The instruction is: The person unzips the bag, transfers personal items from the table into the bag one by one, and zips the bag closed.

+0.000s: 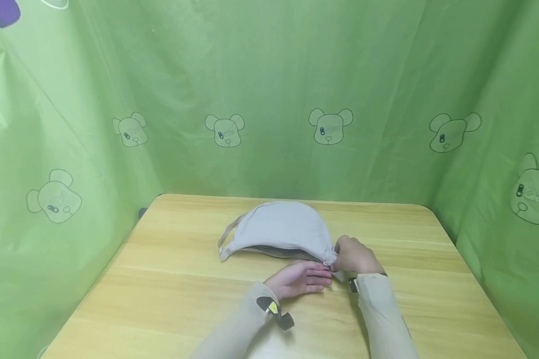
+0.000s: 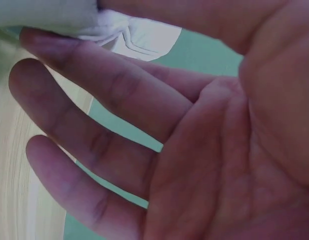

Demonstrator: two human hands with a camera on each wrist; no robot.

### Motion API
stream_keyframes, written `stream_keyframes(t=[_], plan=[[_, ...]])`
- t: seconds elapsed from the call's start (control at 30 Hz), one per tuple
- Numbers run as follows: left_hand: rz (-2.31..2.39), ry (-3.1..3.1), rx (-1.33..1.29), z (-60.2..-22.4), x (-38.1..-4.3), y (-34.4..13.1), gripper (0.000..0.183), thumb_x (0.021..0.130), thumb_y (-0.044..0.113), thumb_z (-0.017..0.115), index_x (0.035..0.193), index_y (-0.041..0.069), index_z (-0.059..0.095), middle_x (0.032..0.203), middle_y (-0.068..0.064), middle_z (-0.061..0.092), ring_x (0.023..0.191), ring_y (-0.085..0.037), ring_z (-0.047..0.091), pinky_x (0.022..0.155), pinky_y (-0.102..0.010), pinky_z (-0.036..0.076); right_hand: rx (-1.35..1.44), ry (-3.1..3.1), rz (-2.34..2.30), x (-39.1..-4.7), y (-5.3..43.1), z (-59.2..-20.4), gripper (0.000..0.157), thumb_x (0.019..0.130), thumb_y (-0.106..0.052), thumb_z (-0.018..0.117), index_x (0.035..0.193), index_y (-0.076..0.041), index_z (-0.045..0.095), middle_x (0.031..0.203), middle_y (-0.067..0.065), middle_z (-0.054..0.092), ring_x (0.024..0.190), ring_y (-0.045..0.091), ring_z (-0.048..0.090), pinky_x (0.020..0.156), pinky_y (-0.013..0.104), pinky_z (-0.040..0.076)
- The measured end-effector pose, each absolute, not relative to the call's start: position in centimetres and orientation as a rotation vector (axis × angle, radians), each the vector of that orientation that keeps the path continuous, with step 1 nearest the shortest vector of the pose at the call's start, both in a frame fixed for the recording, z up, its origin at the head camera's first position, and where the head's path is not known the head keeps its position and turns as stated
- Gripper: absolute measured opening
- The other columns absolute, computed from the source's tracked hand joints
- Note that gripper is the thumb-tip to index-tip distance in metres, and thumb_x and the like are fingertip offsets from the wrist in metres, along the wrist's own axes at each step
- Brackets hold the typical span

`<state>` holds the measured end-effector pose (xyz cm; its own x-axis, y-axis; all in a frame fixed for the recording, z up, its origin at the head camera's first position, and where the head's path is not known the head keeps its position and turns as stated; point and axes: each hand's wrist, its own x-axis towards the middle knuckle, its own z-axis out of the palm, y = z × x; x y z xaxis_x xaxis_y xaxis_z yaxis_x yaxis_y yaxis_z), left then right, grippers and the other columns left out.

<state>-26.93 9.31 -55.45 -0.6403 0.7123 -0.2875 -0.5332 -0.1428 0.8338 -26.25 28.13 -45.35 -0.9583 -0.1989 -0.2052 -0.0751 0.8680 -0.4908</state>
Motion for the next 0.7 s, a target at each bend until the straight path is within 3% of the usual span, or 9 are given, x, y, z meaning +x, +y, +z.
stream_keyframes(t=[0.4, 0.7], plan=[[1.897, 1.252, 0.208, -55.34, -26.92, 9.41, 0.049, 0.106, 0.026, 0.047, 0.144, -0.005, 0.052, 0.147, -0.027, 0.056, 0.141, -0.04, 0.053, 0.123, -0.049, 0.041, -0.197, 2.777, -0.73, -26.06, 28.15, -45.19, 0.028, 0.072, -0.007, 0.084, 0.095, 0.003, 0.073, 0.091, 0.012, 0.075, 0.082, 0.025, 0.067, 0.073, 0.044, 0.058], [1.957, 1.235, 0.145, -55.28, -26.78, 9.67, 0.047, 0.106, 0.03, 0.052, 0.136, -0.005, 0.058, 0.137, -0.026, 0.064, 0.132, -0.039, 0.062, 0.118, -0.048, 0.047, -0.175, 2.782, -0.686, -26.16, 28.19, -45.1, 0.038, 0.074, -0.01, 0.084, 0.104, 0.008, 0.07, 0.102, 0.021, 0.075, 0.093, 0.035, 0.071, 0.084, 0.056, 0.059]])
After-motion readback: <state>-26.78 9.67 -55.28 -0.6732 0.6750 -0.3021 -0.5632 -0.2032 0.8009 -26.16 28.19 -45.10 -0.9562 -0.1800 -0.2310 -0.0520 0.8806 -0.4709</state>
